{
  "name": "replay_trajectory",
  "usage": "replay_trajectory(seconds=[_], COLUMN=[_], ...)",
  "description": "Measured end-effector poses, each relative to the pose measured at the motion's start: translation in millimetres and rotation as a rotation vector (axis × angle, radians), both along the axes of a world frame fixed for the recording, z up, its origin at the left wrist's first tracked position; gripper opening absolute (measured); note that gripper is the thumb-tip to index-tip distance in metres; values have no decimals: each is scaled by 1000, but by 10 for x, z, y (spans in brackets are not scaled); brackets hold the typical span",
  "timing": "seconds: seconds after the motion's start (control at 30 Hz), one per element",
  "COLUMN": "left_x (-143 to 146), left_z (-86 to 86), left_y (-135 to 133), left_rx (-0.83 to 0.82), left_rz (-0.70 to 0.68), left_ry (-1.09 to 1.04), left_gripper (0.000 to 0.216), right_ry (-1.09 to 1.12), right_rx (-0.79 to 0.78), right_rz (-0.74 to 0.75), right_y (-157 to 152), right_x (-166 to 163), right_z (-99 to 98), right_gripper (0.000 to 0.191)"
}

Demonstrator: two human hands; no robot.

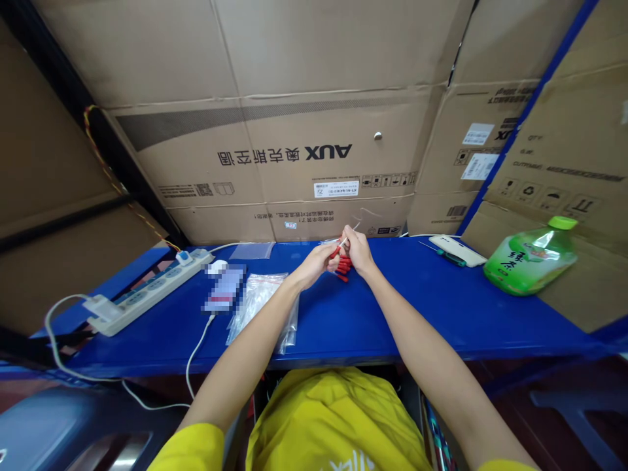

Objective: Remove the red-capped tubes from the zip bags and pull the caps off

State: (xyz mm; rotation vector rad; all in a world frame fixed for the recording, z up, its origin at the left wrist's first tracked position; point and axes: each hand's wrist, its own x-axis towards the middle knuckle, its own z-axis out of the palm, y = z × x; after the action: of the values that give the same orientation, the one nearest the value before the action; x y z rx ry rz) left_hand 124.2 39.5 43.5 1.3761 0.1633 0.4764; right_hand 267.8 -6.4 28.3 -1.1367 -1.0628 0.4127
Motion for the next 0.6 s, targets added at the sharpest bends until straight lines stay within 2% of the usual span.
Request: replay_trajectory(seconds=[0.1, 0.33, 0.6], left_x=[-5, 0, -62], left_z=[1, 8, 31], left_y=[-14, -35, -23], left_rx=[11, 171, 288], left_rz=[-35, 8, -24], left_ry=[-47, -113, -115], left_gripper=[43, 50, 50], right_ry=[120, 448, 615], right_rx=[-14, -52, -135], right_rz=[66, 234, 334], right_y=[1, -57, -111], right_x=[-36, -244, -284], right_z=[36, 173, 255], right_gripper=[63, 61, 56])
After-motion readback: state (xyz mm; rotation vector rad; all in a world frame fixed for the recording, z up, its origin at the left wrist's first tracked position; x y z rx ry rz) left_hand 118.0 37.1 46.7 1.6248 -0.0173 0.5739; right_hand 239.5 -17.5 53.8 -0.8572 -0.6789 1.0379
